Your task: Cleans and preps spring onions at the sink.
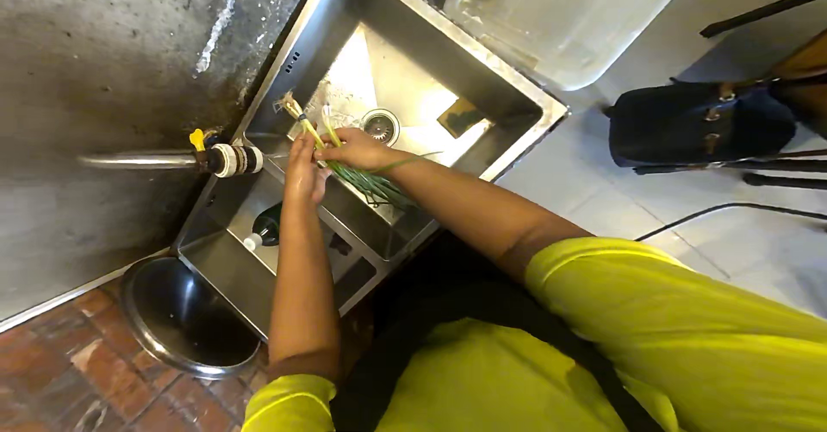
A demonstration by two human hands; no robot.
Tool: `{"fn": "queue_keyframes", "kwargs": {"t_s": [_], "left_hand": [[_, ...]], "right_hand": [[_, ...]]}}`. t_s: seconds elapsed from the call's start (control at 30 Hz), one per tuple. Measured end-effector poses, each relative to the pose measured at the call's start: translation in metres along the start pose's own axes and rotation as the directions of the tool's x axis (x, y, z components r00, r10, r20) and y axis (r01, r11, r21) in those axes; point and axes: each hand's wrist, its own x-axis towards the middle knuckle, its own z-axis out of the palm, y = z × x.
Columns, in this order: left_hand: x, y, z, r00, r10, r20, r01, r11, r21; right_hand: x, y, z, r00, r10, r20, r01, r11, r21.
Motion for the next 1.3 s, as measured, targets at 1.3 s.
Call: {"fn": "queue_keyframes", "kwargs": {"t_s": [1.3], "left_hand": [[0.0,-0.009,-0.055,0.871,0.45,0.197,-0.413,0.453,0.79]], "right_hand": [[-0.005,-0.006,0.007,0.951,0.207,0.228,-0.098,0.906,-0.413]]}}
